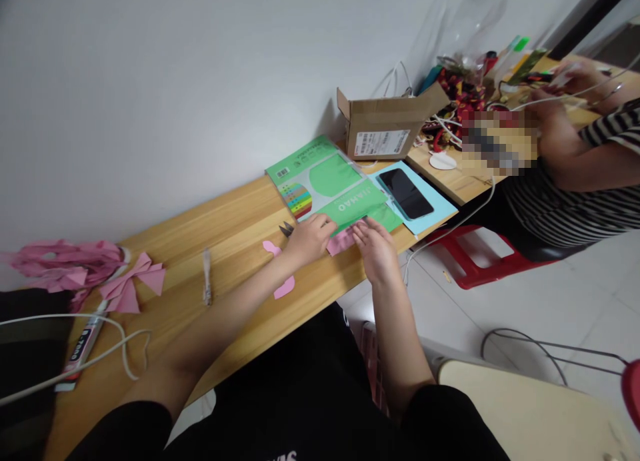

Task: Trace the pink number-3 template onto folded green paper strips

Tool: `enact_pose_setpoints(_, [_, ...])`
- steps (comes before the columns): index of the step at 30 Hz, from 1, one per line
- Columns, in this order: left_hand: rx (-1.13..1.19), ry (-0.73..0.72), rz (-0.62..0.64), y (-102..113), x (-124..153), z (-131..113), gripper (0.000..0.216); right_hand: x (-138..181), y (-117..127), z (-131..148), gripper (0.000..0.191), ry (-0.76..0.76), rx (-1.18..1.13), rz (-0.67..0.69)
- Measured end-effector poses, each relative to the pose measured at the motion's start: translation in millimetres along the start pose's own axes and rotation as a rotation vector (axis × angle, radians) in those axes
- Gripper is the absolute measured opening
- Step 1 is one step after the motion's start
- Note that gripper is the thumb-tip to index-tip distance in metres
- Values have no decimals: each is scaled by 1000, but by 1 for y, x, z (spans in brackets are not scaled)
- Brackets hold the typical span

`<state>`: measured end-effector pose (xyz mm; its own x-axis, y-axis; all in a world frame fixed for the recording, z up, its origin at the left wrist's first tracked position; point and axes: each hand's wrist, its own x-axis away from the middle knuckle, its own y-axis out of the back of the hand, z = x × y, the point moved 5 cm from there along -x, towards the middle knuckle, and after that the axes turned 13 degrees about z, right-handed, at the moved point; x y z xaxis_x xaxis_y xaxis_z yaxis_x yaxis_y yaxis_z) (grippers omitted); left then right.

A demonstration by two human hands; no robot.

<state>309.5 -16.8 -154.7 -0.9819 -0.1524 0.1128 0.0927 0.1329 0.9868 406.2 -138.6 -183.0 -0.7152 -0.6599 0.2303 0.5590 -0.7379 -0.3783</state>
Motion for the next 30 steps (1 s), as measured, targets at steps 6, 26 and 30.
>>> enact_pose_setpoints(6, [-24, -70, -36, -4, -3, -3, 20, -3, -3, -4, 21, -42, -72, -28])
enact_pose_setpoints(26, [175, -49, -104, -3, -5, 8, 28, 2, -11, 1, 21, -73, -144, -60])
enact_pose_setpoints(30, [196, -57, -115, -4, -5, 9, 27, 2, -9, 1, 22, -55, -134, -72])
